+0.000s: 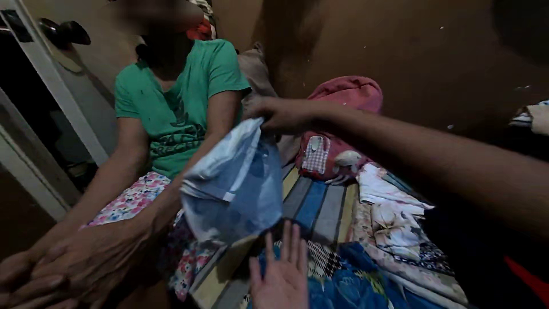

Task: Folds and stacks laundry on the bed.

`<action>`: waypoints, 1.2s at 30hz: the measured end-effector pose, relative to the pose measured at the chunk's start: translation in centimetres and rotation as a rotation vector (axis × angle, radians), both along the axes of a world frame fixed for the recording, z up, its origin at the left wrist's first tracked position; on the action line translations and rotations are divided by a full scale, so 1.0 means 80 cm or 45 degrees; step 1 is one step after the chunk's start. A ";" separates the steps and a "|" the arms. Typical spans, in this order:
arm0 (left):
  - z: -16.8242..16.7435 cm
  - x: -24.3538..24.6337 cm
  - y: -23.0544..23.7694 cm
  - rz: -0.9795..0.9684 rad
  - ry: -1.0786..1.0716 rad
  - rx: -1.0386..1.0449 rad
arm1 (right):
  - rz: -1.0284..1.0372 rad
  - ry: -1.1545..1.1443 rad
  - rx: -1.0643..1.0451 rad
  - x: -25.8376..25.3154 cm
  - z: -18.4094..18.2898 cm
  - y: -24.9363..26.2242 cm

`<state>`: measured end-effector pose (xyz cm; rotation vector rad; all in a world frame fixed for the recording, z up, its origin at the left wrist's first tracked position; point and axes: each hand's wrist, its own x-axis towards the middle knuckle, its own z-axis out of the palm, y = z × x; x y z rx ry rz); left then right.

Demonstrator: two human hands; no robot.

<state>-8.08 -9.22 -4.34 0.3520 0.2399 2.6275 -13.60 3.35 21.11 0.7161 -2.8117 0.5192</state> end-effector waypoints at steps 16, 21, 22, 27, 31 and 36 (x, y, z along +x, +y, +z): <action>0.000 0.020 -0.071 0.808 -0.203 -0.638 | -0.144 -0.504 -1.019 0.145 -0.162 0.093; 0.000 -0.021 -0.091 0.388 0.368 -0.456 | -0.363 -0.424 -1.562 0.190 -0.193 0.069; 0.008 -0.021 -0.094 0.234 0.355 -0.433 | -0.529 -0.436 -1.636 0.197 -0.196 0.059; -0.005 -0.040 -0.106 -0.078 0.092 -0.625 | -0.969 -0.824 -1.830 0.205 -0.242 0.057; 0.007 -0.029 -0.112 -0.124 0.177 -0.702 | -0.888 -0.877 -1.756 0.220 -0.238 0.073; 0.014 -0.024 -0.109 0.050 0.487 -1.273 | -0.790 -0.721 -1.622 0.230 -0.235 0.063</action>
